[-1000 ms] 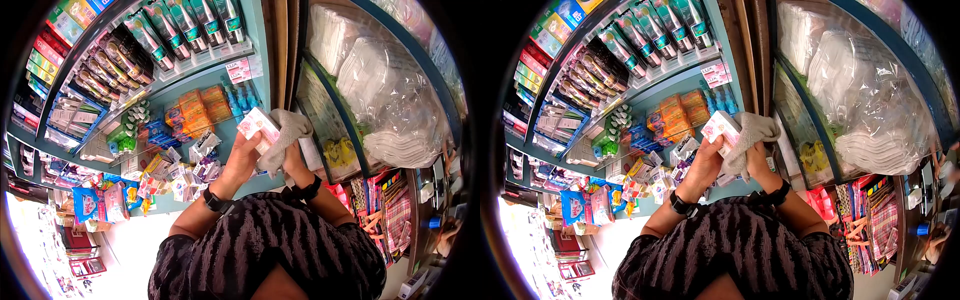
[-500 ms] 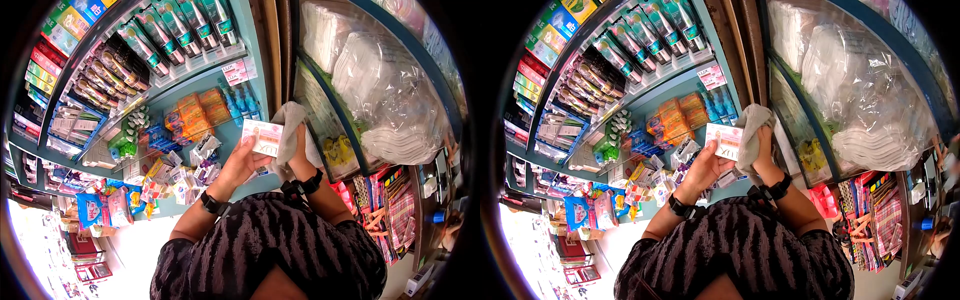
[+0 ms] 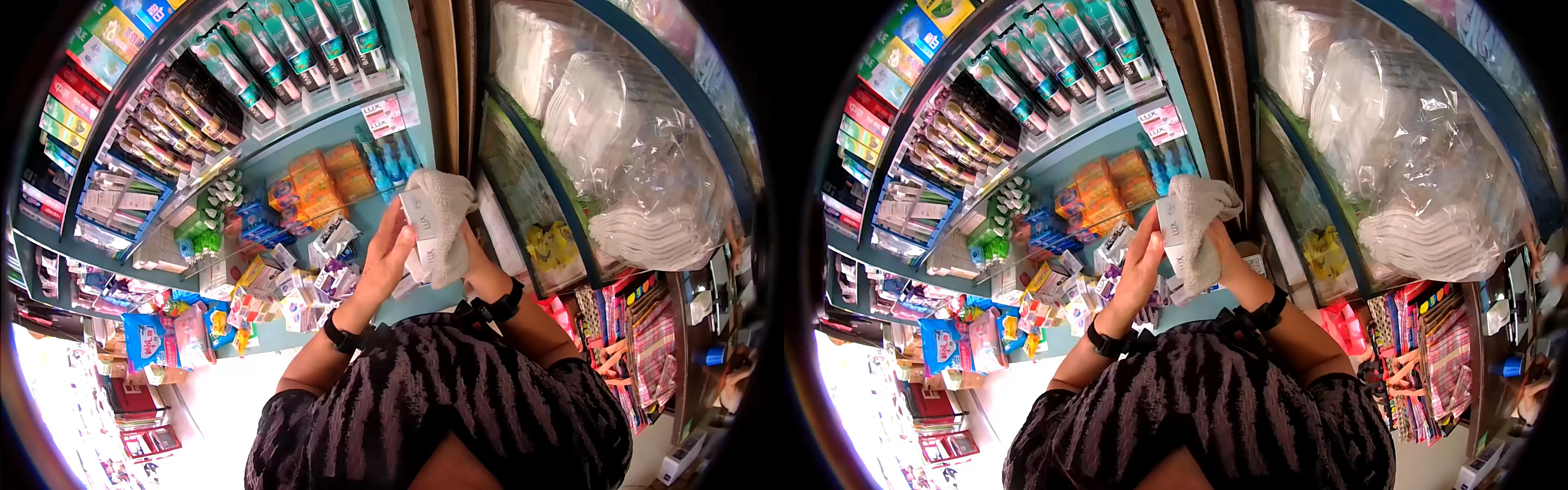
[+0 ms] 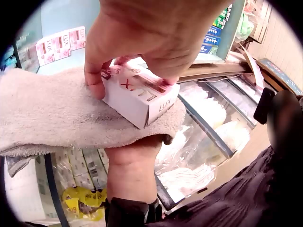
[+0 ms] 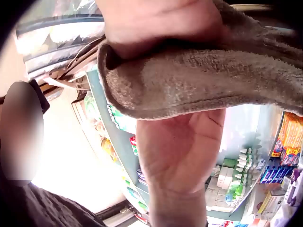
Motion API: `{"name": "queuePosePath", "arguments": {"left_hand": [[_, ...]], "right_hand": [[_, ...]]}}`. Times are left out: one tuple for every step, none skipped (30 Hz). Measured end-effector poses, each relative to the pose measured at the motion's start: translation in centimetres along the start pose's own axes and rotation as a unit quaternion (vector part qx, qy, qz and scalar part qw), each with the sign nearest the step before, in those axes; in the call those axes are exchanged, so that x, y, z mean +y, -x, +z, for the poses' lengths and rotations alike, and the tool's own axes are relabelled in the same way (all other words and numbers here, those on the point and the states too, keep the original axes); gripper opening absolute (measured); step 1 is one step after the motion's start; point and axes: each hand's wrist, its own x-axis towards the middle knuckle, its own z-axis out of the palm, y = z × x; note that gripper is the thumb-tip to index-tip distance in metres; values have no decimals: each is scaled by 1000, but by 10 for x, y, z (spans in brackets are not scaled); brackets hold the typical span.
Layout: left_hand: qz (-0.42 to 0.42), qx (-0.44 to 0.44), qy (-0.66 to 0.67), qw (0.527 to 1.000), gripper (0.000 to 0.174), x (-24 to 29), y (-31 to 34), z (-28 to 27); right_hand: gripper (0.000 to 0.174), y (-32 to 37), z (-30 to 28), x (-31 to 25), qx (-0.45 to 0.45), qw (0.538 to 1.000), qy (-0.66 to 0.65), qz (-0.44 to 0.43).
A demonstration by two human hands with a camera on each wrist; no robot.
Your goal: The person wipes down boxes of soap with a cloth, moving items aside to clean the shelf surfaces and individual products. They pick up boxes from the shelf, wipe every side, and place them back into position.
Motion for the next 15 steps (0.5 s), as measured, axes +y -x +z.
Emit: {"name": "queuePosePath", "arguments": {"left_hand": [[9,-16,10,1000,71,7,2,1],[-10,-33,22,999,76,6,5,1],[-29,-51,35,998,81,4,8,1],[-48,-69,48,995,86,2,11,1],[-66,-86,60,992,91,-1,12,0],[-81,-116,90,986,96,0,11,-1],[-103,-120,121,980,94,3,12,0],[-125,-124,151,973,92,10,12,2],[-147,-128,181,964,91,15,12,5],[-165,-133,205,956,90,16,12,5],[-183,-136,228,947,88,16,13,5],[-201,-139,251,937,88,16,13,5],[-198,-142,263,933,87,16,13,4],[-197,-144,277,929,87,15,12,4],[-198,-144,291,925,87,14,12,3]], "right_hand": [[33,-3,1,-2,11,999,46,-14],[31,-2,5,-8,41,997,-61,36],[29,-2,10,-15,72,980,-166,85],[25,-3,10,-12,91,980,-168,51],[25,-3,9,-9,100,979,-171,56],[25,-3,7,-7,108,977,-174,61],[25,-2,5,-6,117,975,-177,67],[25,-1,4,-7,123,979,-144,74],[26,-1,3,-9,129,982,-111,80],[26,0,2,-10,134,984,-77,86],[26,-1,-1,-8,122,989,-36,73],[26,-1,-5,-4,110,992,5,62],[26,-1,-8,0,97,993,46,52],[26,-2,-10,3,101,992,57,51],[25,-2,-12,6,106,991,68,53]]}}
